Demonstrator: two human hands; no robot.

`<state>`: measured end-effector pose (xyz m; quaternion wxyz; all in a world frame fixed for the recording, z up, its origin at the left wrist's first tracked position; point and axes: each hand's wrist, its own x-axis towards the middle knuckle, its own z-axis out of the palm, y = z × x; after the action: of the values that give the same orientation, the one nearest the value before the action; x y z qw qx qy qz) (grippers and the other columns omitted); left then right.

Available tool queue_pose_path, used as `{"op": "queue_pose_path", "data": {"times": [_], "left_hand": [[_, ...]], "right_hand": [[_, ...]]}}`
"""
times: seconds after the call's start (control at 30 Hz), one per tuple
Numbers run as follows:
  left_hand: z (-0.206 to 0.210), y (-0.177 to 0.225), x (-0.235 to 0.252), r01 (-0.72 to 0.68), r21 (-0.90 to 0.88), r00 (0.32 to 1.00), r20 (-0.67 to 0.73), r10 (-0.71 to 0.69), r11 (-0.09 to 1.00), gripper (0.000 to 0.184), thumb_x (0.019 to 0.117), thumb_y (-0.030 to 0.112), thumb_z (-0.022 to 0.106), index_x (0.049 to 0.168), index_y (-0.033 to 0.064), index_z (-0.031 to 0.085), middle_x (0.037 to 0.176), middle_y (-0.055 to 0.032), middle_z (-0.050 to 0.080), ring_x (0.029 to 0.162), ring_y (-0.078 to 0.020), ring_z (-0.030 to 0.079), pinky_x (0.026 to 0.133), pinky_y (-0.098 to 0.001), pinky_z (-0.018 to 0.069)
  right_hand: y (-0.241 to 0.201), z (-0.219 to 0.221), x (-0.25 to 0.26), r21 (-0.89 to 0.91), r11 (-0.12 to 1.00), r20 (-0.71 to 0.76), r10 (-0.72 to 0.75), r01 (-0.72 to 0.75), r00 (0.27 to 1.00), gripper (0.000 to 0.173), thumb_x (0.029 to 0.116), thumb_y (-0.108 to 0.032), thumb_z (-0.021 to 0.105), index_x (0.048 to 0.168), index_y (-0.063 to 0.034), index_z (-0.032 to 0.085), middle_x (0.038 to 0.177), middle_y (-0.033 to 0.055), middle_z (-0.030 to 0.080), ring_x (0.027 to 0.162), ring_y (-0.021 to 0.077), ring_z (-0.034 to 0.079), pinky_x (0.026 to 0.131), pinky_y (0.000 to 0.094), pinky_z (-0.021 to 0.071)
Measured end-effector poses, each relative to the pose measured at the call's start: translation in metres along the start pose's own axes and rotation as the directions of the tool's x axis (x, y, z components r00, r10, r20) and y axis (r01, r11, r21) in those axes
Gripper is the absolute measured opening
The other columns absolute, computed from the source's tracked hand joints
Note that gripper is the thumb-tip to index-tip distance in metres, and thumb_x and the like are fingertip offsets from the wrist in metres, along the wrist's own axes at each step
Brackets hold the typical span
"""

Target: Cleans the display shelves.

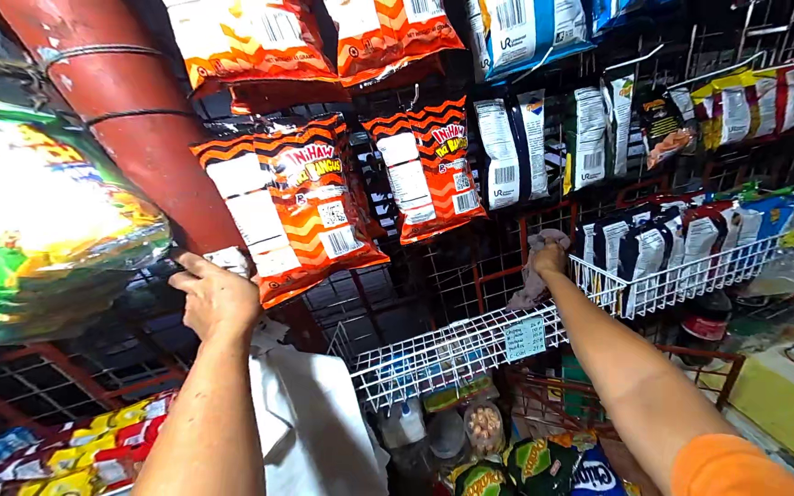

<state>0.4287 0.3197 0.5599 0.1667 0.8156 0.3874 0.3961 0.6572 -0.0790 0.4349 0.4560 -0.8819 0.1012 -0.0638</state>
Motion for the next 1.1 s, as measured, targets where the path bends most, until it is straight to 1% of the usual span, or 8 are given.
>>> {"op": "queue_pose_path", "data": {"times": [0.17,0.27,0.37,0.57,0.73,0.83,0.97,1.1], "left_hand": [[0.0,-0.001,0.0,-0.006,0.0,1.0,0.006,0.006,1.0,0.092,0.0951,0.022,0.069,0.16,-0.001,0.008,0.152,-0.0421,0.027,0.118,-0.0618,0.053,0.091,-0.0734,0.0461],[0.0,-0.003,0.0,-0.004,-0.004,1.0,0.006,0.004,1.0,0.092,0.0951,0.022,0.07,0.16,-0.0008,0.009,0.152,-0.0425,0.027,0.118,-0.0624,0.053,0.091,-0.0737,0.0459],[-0.007,0.003,-0.008,0.004,-0.012,1.0,0.019,-0.004,1.0,0.094,0.094,0.022,0.072,0.16,-0.0018,0.009,0.153,-0.0427,0.026,0.12,-0.0631,0.051,0.092,-0.0739,0.0452],[-0.006,0.002,-0.009,-0.005,-0.008,1.0,0.007,0.005,1.0,0.093,0.0927,0.019,0.07,0.16,-0.0027,0.009,0.152,-0.0435,0.026,0.118,-0.0648,0.051,0.09,-0.0757,0.0451],[-0.014,0.007,-0.015,-0.037,-0.035,0.999,-0.001,0.037,0.999,0.092,0.0953,0.02,0.069,0.16,-0.0037,0.009,0.155,-0.0443,0.022,0.124,-0.0662,0.047,0.095,-0.076,0.0417],[-0.015,0.009,-0.015,-0.019,-0.019,1.0,0.003,0.019,1.0,0.092,0.0955,0.022,0.07,0.161,-0.0026,0.009,0.155,-0.043,0.023,0.125,-0.0644,0.048,0.096,-0.0739,0.0427],[-0.019,0.014,-0.019,-0.013,-0.025,1.0,0.01,0.013,1.0,0.092,0.0961,0.023,0.07,0.161,-0.0022,0.009,0.156,-0.0421,0.022,0.126,-0.0632,0.047,0.096,-0.0727,0.0426],[-0.018,0.013,-0.018,-0.015,-0.015,1.0,0.004,0.015,1.0,0.094,0.0957,0.028,0.071,0.16,-0.0031,0.011,0.155,-0.0424,0.024,0.124,-0.0629,0.049,0.096,-0.073,0.043]], "right_hand": [[-0.001,-0.018,-0.009,-0.134,0.913,0.111,-0.373,0.386,0.921,0.041,0.0969,-0.011,0.065,0.136,0.0007,0.061,0.142,0.0287,0.055,0.133,0.0441,0.052,0.111,0.0584,0.0409],[0.005,0.0,0.003,-0.328,0.784,0.143,-0.511,0.528,0.847,0.045,0.0958,0.003,0.057,0.14,0.0006,0.057,0.155,0.0293,0.037,0.14,0.0466,0.042,0.11,0.0562,0.0433],[0.007,-0.007,0.006,-0.425,0.712,0.285,-0.481,0.559,0.829,0.041,0.1001,0.006,0.049,0.139,0.0006,0.058,0.156,0.0293,0.034,0.14,0.0483,0.04,0.11,0.0577,0.0424],[0.021,-0.053,0.017,-0.418,0.591,0.5,-0.484,0.69,0.718,0.048,0.092,-0.003,0.07,0.139,-0.001,0.058,0.143,0.0278,0.053,0.13,0.0459,0.054,0.108,0.0625,0.0421],[0.041,-0.032,0.021,-0.529,0.527,0.784,0.003,0.666,0.62,0.072,0.0991,-0.038,0.067,0.154,0.0004,0.041,0.154,0.03,0.043,0.146,0.0442,0.037,0.119,0.0624,0.0238],[0.061,0.001,0.032,-0.612,0.438,0.759,0.091,0.659,0.645,0.07,0.0959,-0.034,0.072,0.146,0.0078,0.047,0.144,0.0333,0.051,0.137,0.0481,0.047,0.111,0.067,0.0327],[0.051,0.008,0.025,-0.633,0.328,0.75,0.032,0.701,0.661,0.053,0.0974,-0.022,0.07,0.135,0.0116,0.055,0.134,0.0357,0.057,0.13,0.0509,0.053,0.105,0.0684,0.0392],[0.026,0.014,0.0,-0.327,0.355,0.816,-0.361,0.876,0.451,0.037,0.0941,-0.011,0.071,0.13,-0.0031,0.066,0.134,0.0261,0.061,0.13,0.0457,0.054,0.109,0.0642,0.0392]]}}
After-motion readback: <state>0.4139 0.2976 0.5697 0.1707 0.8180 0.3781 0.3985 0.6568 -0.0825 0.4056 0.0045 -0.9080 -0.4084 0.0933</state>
